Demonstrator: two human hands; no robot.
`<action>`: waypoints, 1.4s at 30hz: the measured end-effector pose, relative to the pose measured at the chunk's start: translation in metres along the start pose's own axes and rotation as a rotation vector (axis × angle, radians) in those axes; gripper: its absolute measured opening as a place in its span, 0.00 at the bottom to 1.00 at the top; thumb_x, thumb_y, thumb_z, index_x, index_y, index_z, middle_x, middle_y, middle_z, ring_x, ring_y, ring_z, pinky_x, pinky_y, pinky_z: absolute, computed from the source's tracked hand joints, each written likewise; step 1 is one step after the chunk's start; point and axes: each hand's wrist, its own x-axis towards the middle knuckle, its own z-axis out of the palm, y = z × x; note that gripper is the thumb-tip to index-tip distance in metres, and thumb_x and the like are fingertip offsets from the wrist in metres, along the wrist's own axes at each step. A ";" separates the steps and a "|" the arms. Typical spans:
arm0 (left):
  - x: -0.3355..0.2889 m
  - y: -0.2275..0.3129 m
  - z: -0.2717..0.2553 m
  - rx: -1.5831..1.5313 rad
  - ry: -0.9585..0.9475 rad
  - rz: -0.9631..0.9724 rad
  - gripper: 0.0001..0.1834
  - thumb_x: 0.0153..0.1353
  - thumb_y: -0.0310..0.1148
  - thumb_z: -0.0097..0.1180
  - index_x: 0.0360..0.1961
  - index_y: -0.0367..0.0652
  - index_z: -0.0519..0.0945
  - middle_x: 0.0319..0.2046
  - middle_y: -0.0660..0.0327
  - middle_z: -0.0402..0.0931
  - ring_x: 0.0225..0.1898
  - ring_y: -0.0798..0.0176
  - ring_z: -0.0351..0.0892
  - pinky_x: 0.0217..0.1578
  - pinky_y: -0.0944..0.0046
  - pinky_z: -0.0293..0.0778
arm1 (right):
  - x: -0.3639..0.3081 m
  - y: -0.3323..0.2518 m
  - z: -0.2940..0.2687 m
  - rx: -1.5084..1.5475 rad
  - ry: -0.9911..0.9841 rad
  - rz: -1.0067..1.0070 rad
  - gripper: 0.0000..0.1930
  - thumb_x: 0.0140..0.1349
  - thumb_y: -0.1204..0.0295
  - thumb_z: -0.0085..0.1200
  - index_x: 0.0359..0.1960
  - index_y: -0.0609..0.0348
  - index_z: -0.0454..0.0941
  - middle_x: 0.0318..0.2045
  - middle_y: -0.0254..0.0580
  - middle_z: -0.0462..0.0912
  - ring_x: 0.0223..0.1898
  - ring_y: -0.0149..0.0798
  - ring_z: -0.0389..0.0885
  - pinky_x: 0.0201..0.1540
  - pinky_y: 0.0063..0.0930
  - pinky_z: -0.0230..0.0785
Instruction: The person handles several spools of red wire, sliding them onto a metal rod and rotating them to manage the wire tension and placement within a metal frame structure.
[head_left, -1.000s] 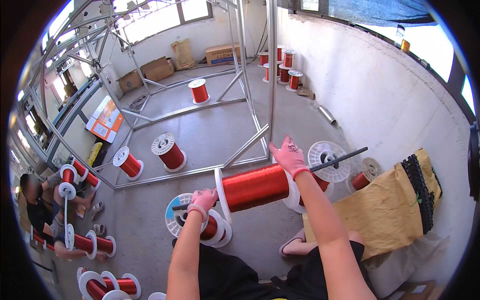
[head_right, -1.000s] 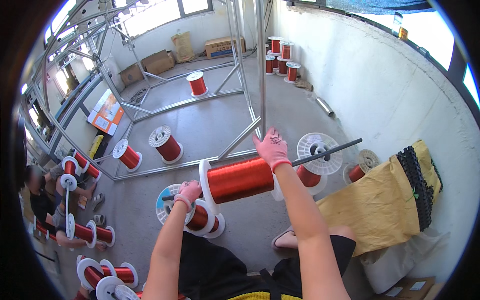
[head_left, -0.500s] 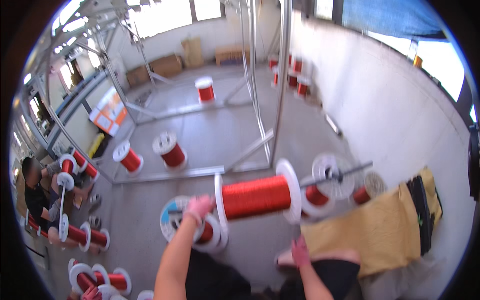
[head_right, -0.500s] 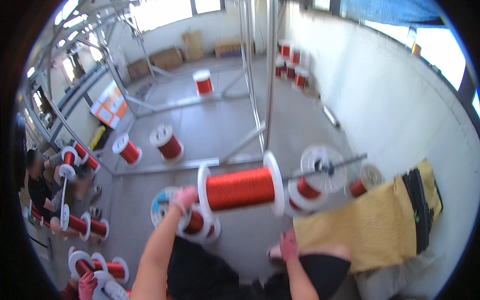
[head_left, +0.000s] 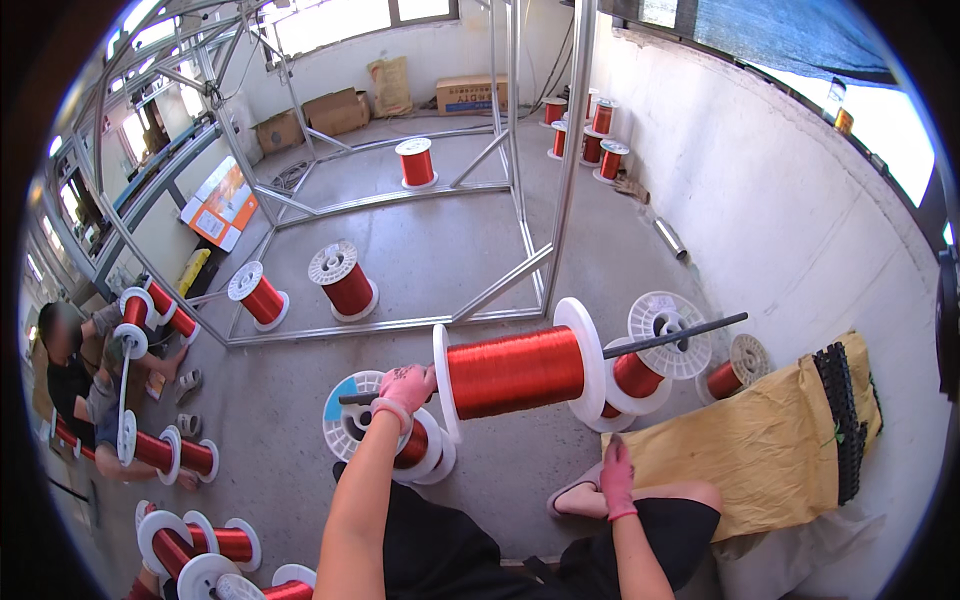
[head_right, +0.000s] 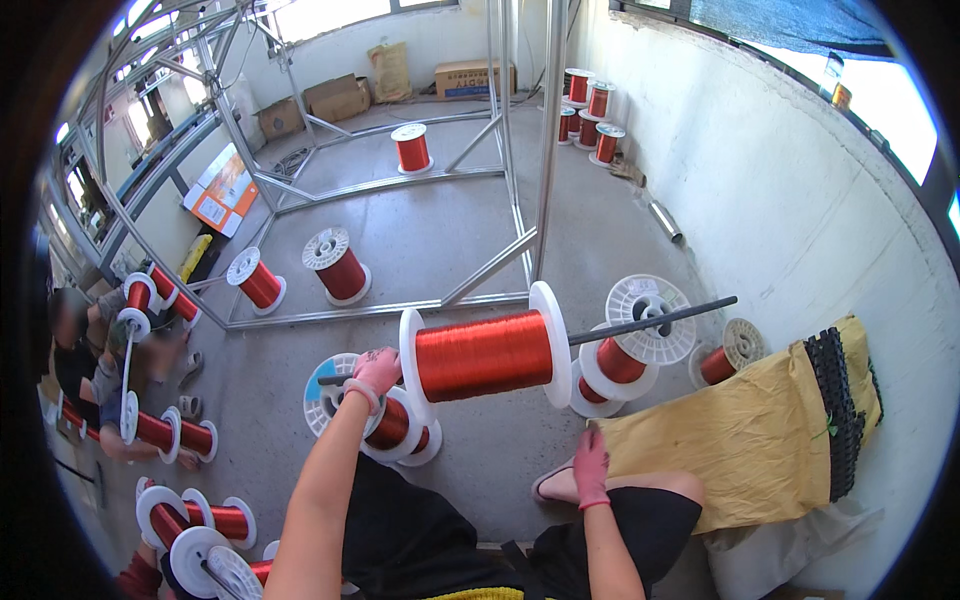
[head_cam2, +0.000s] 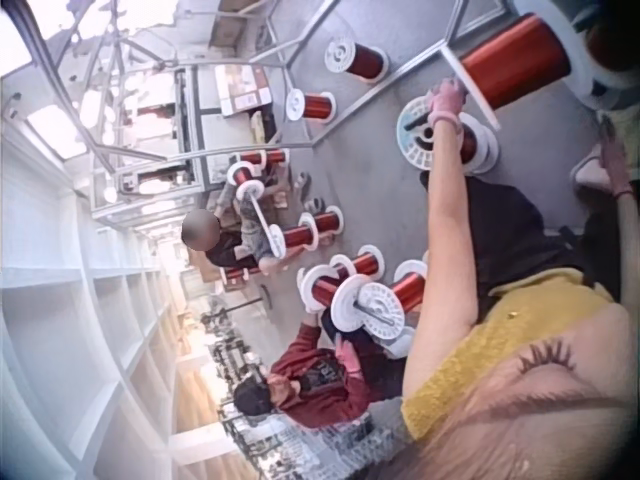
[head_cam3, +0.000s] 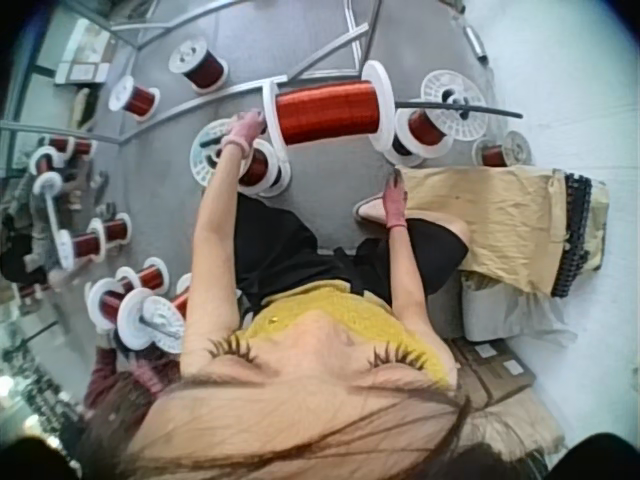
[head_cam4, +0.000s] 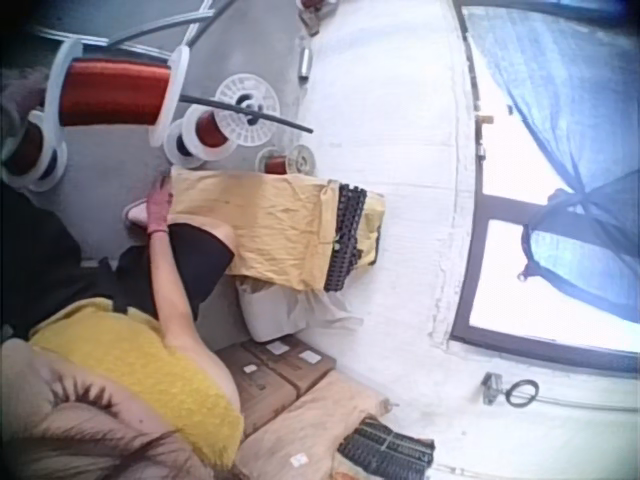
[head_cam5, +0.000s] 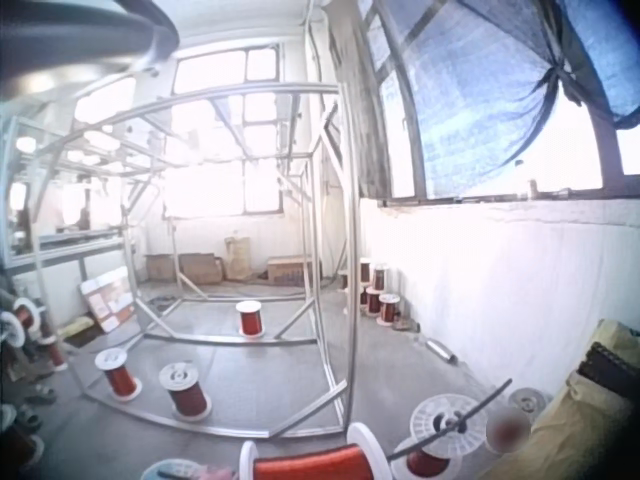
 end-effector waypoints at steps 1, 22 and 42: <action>-0.001 0.000 -0.001 -0.003 0.000 0.004 0.33 0.62 0.53 0.28 0.29 0.37 0.82 0.32 0.45 0.78 0.40 0.43 0.76 0.44 0.52 0.68 | 0.011 -0.013 -0.018 0.248 0.042 0.062 0.18 0.64 0.68 0.41 0.54 0.60 0.67 0.48 0.48 0.74 0.50 0.44 0.72 0.50 0.32 0.65; -0.001 -0.005 0.007 0.265 -0.034 0.161 0.14 0.60 0.37 0.38 0.35 0.45 0.77 0.31 0.52 0.79 0.36 0.48 0.79 0.35 0.51 0.73 | 0.008 -0.079 -0.002 0.020 -0.012 -0.116 0.32 0.62 0.60 0.43 0.62 0.71 0.51 0.62 0.62 0.54 0.63 0.56 0.53 0.64 0.40 0.45; -0.002 0.003 0.000 0.122 -0.029 0.035 0.26 0.62 0.47 0.29 0.36 0.44 0.80 0.35 0.47 0.78 0.40 0.45 0.77 0.44 0.52 0.70 | -0.029 0.022 0.050 0.003 -0.172 -0.133 0.25 0.62 0.61 0.43 0.54 0.67 0.62 0.54 0.59 0.67 0.54 0.57 0.66 0.54 0.40 0.61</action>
